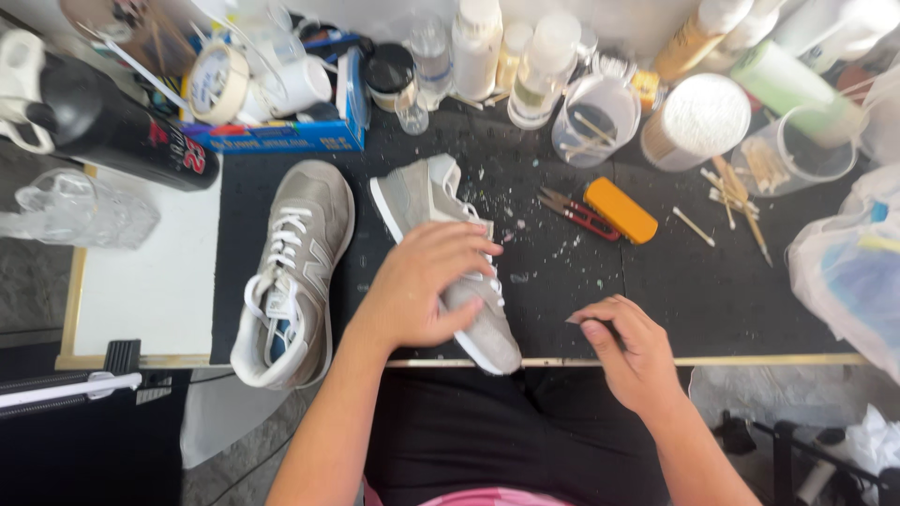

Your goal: The person uses a small metal tool to scrape and clean the suede upper and white midsole of a grey New Balance sneaker. They work on the toe box, side panels, and heel area, rotating the shoe to access different sections. The person also briefly handles the matching left shoe.

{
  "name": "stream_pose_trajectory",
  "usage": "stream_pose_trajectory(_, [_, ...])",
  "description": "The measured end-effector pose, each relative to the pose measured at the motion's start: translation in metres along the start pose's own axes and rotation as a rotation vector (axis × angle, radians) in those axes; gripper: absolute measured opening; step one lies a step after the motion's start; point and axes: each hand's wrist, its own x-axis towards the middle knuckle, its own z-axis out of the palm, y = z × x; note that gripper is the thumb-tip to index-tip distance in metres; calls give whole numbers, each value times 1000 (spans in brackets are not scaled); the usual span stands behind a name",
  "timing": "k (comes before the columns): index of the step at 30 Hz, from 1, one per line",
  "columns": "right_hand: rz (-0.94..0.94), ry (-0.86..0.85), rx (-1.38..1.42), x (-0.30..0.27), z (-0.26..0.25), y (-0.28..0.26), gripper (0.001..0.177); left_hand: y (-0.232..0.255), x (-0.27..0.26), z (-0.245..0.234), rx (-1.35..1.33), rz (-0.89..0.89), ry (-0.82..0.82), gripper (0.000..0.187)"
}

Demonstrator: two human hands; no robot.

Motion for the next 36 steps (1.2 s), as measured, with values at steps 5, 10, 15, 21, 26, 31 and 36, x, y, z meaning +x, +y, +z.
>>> stream_pose_trajectory(5, [398, 48, 100, -11, -4, 18, 17, 30, -9, -15, 137, 26, -241, 84])
stream_pose_trajectory(10, [595, 4, 517, -12, 6, 41, 24, 26, -21, 8, 353, -22, -269, 80])
stream_pose_trajectory(15, [571, 24, 991, 11, 15, 57, 21, 7, -33, 75, 522, -5, 291, 69])
stream_pose_trajectory(21, [675, 118, 1060, 36, 14, 62, 28, -8, -29, 120, 325, -33, 362, 66])
stream_pose_trajectory(26, [626, 138, 1056, 33, 15, 77, 34, -20, -18, 113, 202, -59, 273, 35])
stream_pose_trajectory(31, [526, 243, 967, 22, 14, 59, 49, -28, -11, 98, 174, 10, 341, 32])
stream_pose_trajectory(36, [212, 102, 827, 10, 24, 40, 50, -15, -20, 92, -124, -323, 736, 35])
